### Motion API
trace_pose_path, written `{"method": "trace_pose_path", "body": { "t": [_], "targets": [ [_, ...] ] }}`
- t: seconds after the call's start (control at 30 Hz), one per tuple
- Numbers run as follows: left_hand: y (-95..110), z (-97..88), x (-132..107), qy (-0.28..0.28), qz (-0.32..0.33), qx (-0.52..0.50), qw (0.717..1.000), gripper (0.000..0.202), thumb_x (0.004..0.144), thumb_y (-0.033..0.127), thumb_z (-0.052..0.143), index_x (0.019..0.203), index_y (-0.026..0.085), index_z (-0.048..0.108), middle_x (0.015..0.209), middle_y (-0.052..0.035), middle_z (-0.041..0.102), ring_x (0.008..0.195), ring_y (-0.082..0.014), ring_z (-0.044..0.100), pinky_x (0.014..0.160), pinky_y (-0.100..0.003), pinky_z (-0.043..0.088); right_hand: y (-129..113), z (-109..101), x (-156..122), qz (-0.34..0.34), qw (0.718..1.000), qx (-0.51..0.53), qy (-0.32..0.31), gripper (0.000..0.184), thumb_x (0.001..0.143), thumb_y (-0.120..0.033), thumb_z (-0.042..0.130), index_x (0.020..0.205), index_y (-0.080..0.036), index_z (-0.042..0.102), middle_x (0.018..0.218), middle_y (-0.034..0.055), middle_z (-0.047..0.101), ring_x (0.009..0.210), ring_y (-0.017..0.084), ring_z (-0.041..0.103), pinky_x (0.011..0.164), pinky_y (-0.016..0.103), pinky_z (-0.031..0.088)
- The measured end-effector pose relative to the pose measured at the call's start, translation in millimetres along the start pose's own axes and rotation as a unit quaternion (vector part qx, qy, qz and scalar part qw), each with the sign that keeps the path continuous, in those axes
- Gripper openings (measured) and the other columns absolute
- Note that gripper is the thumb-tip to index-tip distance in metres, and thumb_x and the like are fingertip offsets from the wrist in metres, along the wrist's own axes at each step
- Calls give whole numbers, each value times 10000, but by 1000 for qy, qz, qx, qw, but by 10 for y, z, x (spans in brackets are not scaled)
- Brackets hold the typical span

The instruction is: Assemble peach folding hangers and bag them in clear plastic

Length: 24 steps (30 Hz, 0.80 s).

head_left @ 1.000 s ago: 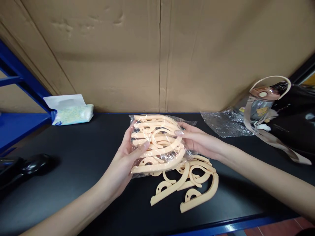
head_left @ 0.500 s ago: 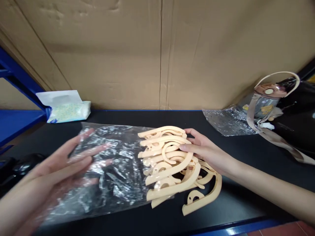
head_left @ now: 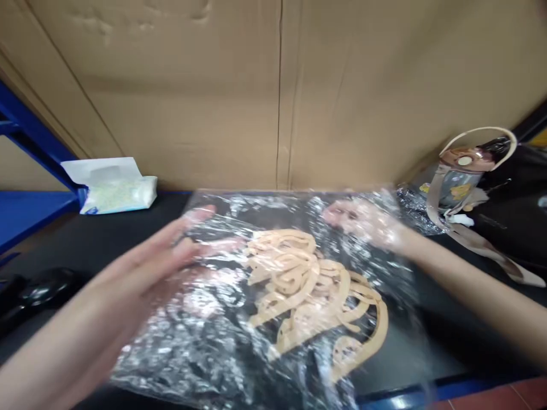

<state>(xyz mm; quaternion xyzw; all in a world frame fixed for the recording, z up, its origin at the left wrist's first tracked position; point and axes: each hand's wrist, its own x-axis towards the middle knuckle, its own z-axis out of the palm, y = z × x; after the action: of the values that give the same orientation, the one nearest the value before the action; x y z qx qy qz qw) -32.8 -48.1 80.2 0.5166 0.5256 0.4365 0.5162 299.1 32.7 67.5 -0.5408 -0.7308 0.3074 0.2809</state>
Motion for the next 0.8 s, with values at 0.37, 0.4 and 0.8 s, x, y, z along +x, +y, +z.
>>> {"method": "trace_pose_path", "body": {
  "t": [0.37, 0.4, 0.8],
  "targets": [
    [12, 947, 306, -236, -31, -81, 968, 299, 869, 428, 698, 1081, 217, 707, 1025, -50, 784, 928, -218, 743, 803, -288, 591, -595, -271, 107, -21, 972, 130, -196, 265, 799, -464, 756, 780, -202, 719, 724, 5, 677, 667, 125, 619, 643, 264, 508],
    [-5, 954, 294, -239, -45, -67, 968, 307, 847, 464, 707, 993, 195, 720, 944, -49, 785, 866, -207, 743, 758, -270, 591, -570, -324, 109, -26, 977, 128, -167, 240, 792, -437, 766, 756, -206, 710, 685, -11, 650, 626, 112, 598, 620, 258, 497],
    [-285, 1173, 20, -318, -157, 54, 934, 522, 800, 703, 495, 744, 187, 547, 653, -56, 714, 440, -111, 588, 399, -180, 386, -273, -476, 208, -2, 991, 49, -122, 176, 835, -390, 702, 816, -216, 717, 775, 26, 725, 681, 145, 677, 705, 314, 576]
  ]
}}
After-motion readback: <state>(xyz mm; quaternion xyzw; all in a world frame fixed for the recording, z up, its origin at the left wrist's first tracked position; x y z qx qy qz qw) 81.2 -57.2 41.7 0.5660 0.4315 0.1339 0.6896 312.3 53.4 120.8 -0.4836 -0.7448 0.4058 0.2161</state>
